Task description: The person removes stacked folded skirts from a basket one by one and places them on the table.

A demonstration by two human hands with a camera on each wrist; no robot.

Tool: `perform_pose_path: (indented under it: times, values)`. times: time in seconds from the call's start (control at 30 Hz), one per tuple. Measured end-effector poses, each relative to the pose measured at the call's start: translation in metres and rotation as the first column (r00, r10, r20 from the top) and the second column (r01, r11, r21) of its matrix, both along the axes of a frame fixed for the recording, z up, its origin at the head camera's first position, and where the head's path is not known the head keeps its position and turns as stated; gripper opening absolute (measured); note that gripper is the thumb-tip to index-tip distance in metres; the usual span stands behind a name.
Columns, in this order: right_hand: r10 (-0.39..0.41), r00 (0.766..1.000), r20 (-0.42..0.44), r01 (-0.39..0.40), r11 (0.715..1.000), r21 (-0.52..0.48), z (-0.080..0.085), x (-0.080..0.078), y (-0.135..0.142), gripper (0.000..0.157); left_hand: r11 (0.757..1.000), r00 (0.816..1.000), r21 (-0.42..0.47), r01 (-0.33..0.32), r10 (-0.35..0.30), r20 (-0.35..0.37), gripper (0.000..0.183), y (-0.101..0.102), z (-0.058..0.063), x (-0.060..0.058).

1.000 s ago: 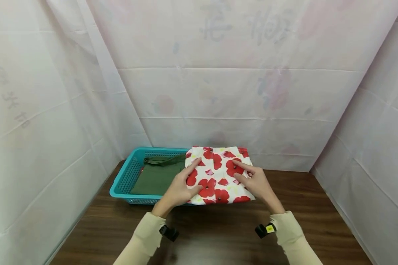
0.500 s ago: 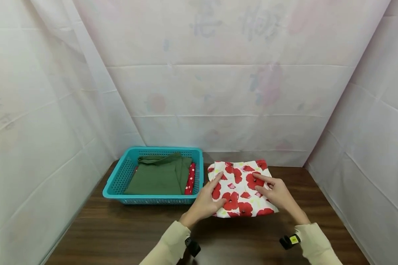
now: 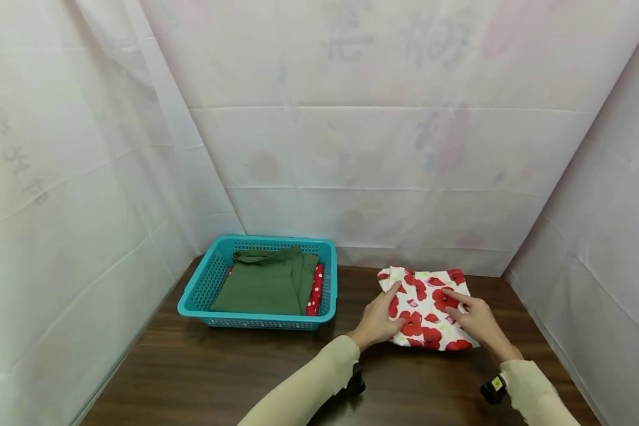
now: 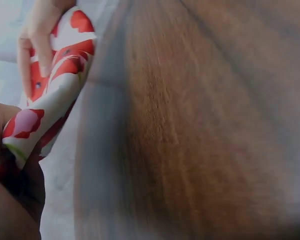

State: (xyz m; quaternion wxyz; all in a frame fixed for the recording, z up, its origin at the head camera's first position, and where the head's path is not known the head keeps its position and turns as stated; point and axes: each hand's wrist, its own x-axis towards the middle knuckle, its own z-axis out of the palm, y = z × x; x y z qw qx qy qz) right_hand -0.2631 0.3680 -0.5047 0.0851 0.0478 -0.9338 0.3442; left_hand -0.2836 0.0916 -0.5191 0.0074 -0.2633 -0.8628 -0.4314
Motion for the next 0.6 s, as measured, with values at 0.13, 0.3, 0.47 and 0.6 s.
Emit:
perform_pose_path:
  times: [0.13,0.3,0.47,0.6]
  values:
    - [-0.014,0.998,-0.056,0.017,0.998,0.058,0.002,-0.009,0.014,0.047,0.993,0.999,-0.116,0.021,-0.026,-0.044,0.094,0.016,0.003,-0.015]
    - [-0.026,0.969,-0.247,0.057,0.991,0.12,0.006,-0.019,0.032,0.047,0.99,0.995,-0.118,0.08,-0.086,-0.052,0.097,0.037,0.019,-0.032]
    - [-0.085,0.948,-0.306,0.136,0.98,0.148,-0.003,-0.026,0.05,0.046,0.986,0.989,-0.075,0.147,-0.146,0.022,0.099,0.061,0.021,-0.037]
    - [-0.111,0.971,-0.211,0.152,0.97,0.191,-0.017,-0.026,0.06,0.046,0.982,0.982,-0.079,0.173,-0.166,0.092,0.103,0.075,0.008,-0.035]
